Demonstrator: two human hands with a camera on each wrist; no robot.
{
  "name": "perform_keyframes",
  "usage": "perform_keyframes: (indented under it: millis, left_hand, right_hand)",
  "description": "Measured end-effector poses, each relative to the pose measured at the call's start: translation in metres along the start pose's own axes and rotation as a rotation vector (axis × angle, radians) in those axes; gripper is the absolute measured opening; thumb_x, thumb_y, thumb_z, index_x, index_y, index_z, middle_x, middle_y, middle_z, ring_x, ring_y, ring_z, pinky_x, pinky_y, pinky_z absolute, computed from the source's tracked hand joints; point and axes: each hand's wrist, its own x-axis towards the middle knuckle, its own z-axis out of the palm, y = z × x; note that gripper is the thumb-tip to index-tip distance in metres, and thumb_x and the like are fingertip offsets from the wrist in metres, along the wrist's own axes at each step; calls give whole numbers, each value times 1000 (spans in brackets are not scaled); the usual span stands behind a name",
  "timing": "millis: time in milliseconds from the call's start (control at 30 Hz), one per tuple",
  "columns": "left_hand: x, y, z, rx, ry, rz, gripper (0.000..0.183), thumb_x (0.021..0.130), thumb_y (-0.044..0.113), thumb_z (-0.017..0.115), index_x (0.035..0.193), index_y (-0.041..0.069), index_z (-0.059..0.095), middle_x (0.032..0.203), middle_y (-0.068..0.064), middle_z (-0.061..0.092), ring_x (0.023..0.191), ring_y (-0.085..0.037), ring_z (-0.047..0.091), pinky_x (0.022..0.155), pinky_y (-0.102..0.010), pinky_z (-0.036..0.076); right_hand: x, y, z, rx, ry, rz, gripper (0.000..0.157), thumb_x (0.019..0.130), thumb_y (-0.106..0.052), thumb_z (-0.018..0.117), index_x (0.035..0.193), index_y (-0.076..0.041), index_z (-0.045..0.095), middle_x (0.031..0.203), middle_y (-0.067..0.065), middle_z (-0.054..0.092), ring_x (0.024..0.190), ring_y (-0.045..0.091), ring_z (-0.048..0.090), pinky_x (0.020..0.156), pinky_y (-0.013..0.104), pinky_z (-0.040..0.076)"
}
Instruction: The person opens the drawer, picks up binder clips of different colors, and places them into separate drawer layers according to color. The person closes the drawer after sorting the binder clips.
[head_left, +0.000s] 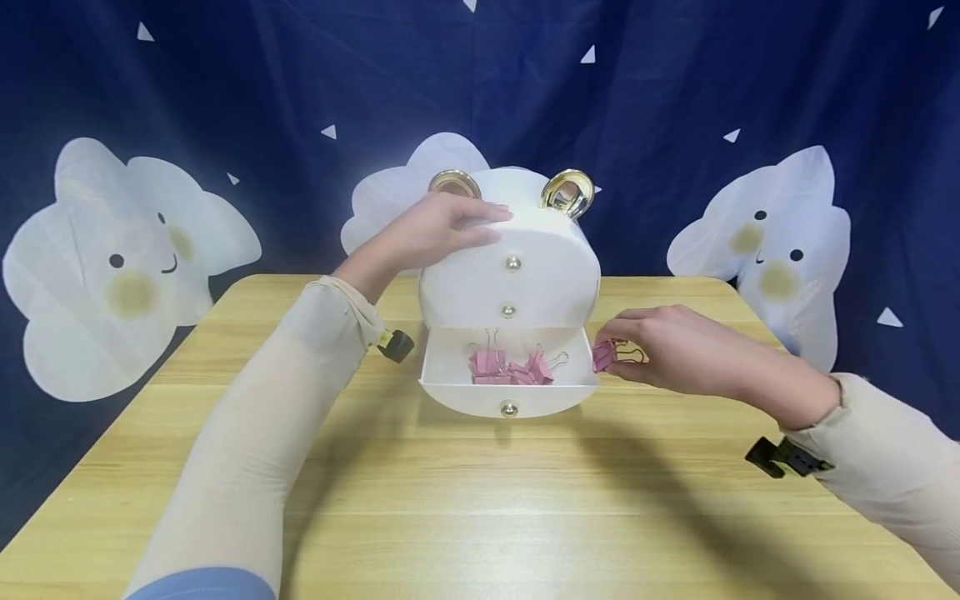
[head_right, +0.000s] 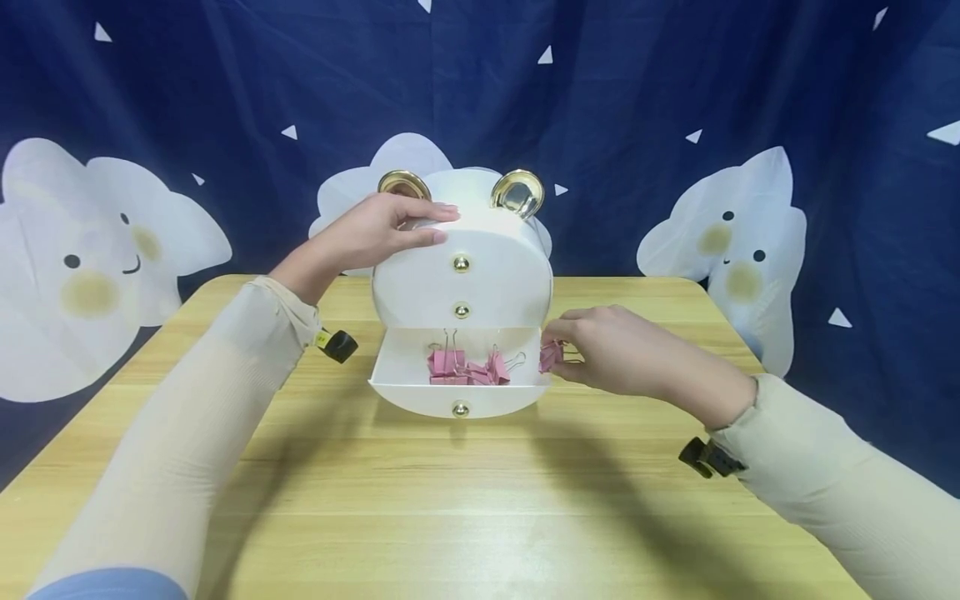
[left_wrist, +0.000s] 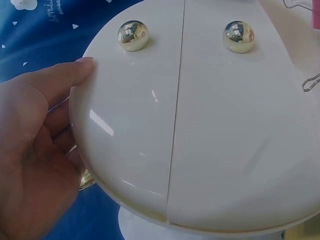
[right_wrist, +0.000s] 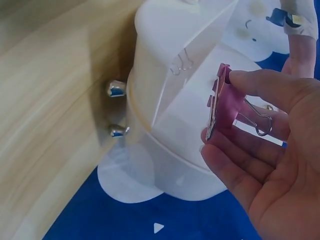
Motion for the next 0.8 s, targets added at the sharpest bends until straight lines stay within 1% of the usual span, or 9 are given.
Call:
perform_keyframes:
  millis: [167, 333, 467, 600, 700, 800]
  left_hand:
    - [0, 0, 0, 12, -1, 3, 39, 95, 29, 66, 133, 20, 63, 137, 4, 58, 128, -11, 50, 104, -27, 39]
    - [1, -1, 0, 16, 3, 9, 39, 95, 29, 66, 133, 20, 63, 136, 4, 58, 127, -11, 50, 104, -27, 40]
    - [1, -2, 1, 12, 3, 21, 39, 96, 29, 66, 133, 19, 63, 136, 4, 59, 127, -10, 50, 103, -26, 40]
    - [1, -1, 1, 14, -1, 28, 39, 96, 28, 65, 133, 19, 63, 136, 3, 59, 127, -10, 50, 104, -25, 39]
    - [1, -2, 0, 21, 0, 31, 38, 96, 28, 65, 133, 19, 63, 136, 4, 58, 128, -10, 49, 106, -25, 37]
    - [0, -1, 0, 23, 3, 32, 38, 96, 28, 65, 133, 18, 63, 137, 4, 58, 128, -10, 49, 107, -24, 36]
  right_hand:
    - [21, 0, 6, 17, -23, -26, 16, 82, -17, 80, 95, -18, 70, 84, -11, 62, 67, 2, 54, 63, 27, 50]
    - [40, -2, 16, 23, -54, -49, 11, 84, -18, 78, 91, -19, 70, 85, -8, 62, 68, 8, 56, 65, 31, 51]
    - [55, -3, 27, 18, -79, -87, 9, 85, -18, 77, 87, -19, 69, 84, -7, 62, 72, 12, 58, 69, 33, 51]
    - [67, -3, 38, 19, -81, -149, 8, 84, -13, 76, 85, -17, 69, 83, -5, 62, 79, 15, 60, 74, 35, 51]
    - [76, -3, 44, 18, -87, -183, 9, 82, -10, 76, 84, -17, 70, 81, -5, 63, 80, 16, 60, 76, 35, 50]
    - [84, -4, 51, 9, -111, -191, 9, 82, -12, 77, 85, -17, 70, 82, -6, 64, 81, 16, 60, 77, 34, 49]
